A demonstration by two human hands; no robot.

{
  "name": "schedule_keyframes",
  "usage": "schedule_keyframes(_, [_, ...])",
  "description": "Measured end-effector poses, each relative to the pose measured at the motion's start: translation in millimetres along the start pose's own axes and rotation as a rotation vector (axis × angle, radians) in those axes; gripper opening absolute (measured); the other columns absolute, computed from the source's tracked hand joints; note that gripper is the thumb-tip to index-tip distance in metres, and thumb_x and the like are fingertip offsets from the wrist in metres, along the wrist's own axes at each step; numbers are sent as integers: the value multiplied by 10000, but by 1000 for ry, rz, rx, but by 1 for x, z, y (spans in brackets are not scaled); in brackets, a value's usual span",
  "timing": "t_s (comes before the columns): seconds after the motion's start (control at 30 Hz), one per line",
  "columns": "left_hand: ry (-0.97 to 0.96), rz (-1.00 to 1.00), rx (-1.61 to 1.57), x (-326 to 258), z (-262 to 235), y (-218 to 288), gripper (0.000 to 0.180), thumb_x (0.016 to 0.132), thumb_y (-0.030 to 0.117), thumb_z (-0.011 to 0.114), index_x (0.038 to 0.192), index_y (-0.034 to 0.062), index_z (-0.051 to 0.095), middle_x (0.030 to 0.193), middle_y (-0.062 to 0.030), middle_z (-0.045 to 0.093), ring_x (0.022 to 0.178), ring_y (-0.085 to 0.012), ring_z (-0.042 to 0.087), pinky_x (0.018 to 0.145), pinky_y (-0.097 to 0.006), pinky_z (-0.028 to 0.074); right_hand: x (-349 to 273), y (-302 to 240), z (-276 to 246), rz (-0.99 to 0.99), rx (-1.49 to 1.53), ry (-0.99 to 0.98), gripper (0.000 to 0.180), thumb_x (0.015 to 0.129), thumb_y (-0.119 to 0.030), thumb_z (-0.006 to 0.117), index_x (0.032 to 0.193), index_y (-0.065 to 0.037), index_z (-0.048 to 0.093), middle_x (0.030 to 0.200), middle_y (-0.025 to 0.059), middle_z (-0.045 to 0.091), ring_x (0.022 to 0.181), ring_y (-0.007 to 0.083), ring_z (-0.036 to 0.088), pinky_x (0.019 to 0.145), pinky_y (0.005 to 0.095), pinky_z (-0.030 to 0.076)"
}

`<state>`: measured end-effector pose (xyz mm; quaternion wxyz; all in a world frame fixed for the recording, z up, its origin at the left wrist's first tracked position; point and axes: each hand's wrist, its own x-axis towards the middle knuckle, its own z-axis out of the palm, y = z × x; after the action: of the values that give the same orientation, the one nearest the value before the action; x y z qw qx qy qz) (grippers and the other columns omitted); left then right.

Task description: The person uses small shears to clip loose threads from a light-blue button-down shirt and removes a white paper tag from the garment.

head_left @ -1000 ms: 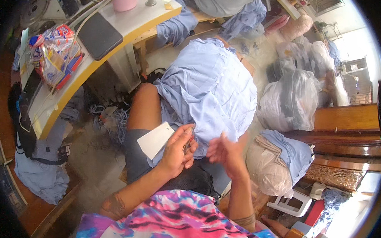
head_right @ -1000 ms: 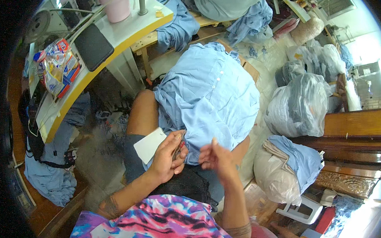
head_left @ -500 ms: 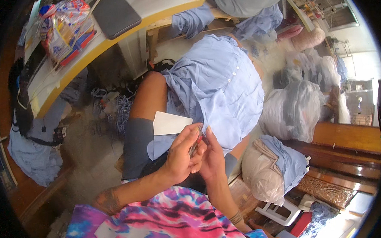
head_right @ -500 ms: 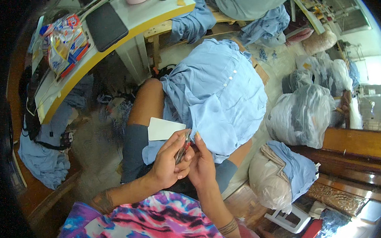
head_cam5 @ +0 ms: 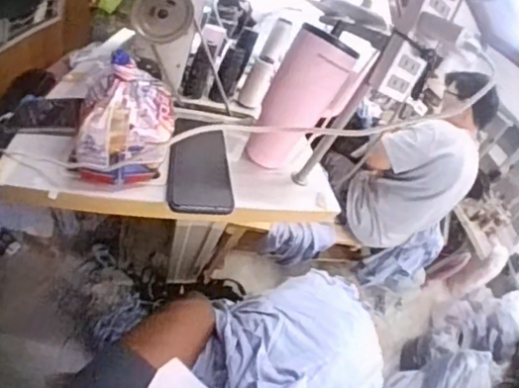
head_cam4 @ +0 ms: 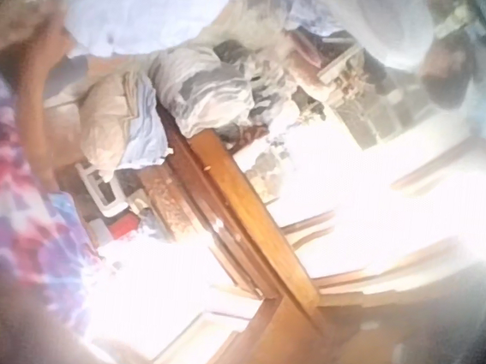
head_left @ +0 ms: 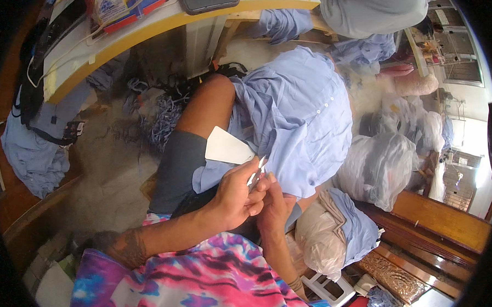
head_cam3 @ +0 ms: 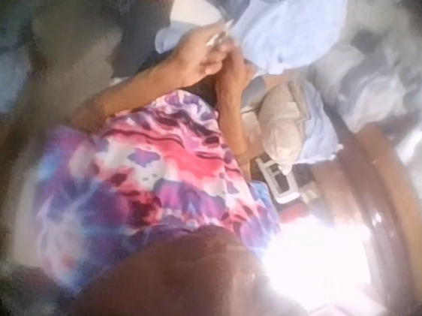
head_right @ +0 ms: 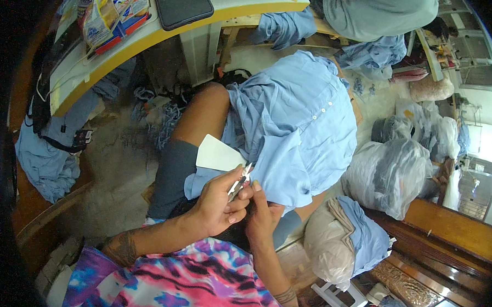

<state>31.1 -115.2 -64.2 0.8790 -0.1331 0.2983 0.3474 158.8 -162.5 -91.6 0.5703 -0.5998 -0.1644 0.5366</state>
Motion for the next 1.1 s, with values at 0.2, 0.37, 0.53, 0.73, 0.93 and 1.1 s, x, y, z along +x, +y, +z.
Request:
schedule_keyframes(0.2, [87, 43, 50, 4, 0, 8, 276, 1093, 379, 456, 967, 137, 501, 749, -13, 538, 442, -70, 360, 372, -261, 347, -10, -3, 2, 10, -79, -19, 264, 974, -87, 668, 1189, 50, 601, 1002, 79, 694, 870, 159, 664, 801, 288, 518])
schedule_keyframes(0.37, [155, 82, 93, 0, 6, 12, 267, 1090, 382, 468, 966, 147, 501, 742, -6, 532, 441, -66, 359, 390, -261, 352, -10, 5, 1, -29, -131, -2, 177, 974, -91, 669, 1097, 33, 638, 956, 52, 665, 821, 132, 626, 752, 254, 489])
schedule_keyframes(0.53, [120, 93, 85, 12, 6, 28, 272, 1086, 393, 475, 965, 152, 510, 739, 4, 534, 447, -56, 359, 395, -253, 354, -21, -9, 11, 10, -69, 51, 138, 972, -80, 668, 1061, 16, 623, 914, 50, 651, 777, 126, 607, 716, 256, 483])
schedule_keyframes(0.73, [30, 5, -50, 17, 7, 32, 282, 1102, 369, 441, 969, 133, 520, 742, -4, 542, 449, -61, 362, 396, -248, 355, -36, -25, 16, 15, 20, 23, 180, 965, -49, 661, 1115, 26, 598, 907, 58, 650, 767, 135, 613, 702, 267, 496])
schedule_keyframes(0.93, [-49, -15, -187, 16, 2, 36, 265, 1118, 346, 397, 976, 134, 470, 748, -12, 546, 457, -66, 345, 442, -252, 323, -62, -14, -8, 28, 92, 67, 381, 938, -20, 662, 1296, 5, 534, 1066, 103, 649, 844, 177, 640, 715, 330, 528])
schedule_keyframes(1.1, [-30, 41, -93, 18, 23, 27, 253, 1088, 340, 482, 964, 128, 543, 768, -21, 550, 460, -66, 371, 391, -234, 334, -47, -35, -17, -22, 209, 43, 588, 878, -61, 709, 1408, -13, 459, 1266, 119, 615, 1028, 249, 649, 777, 416, 557])
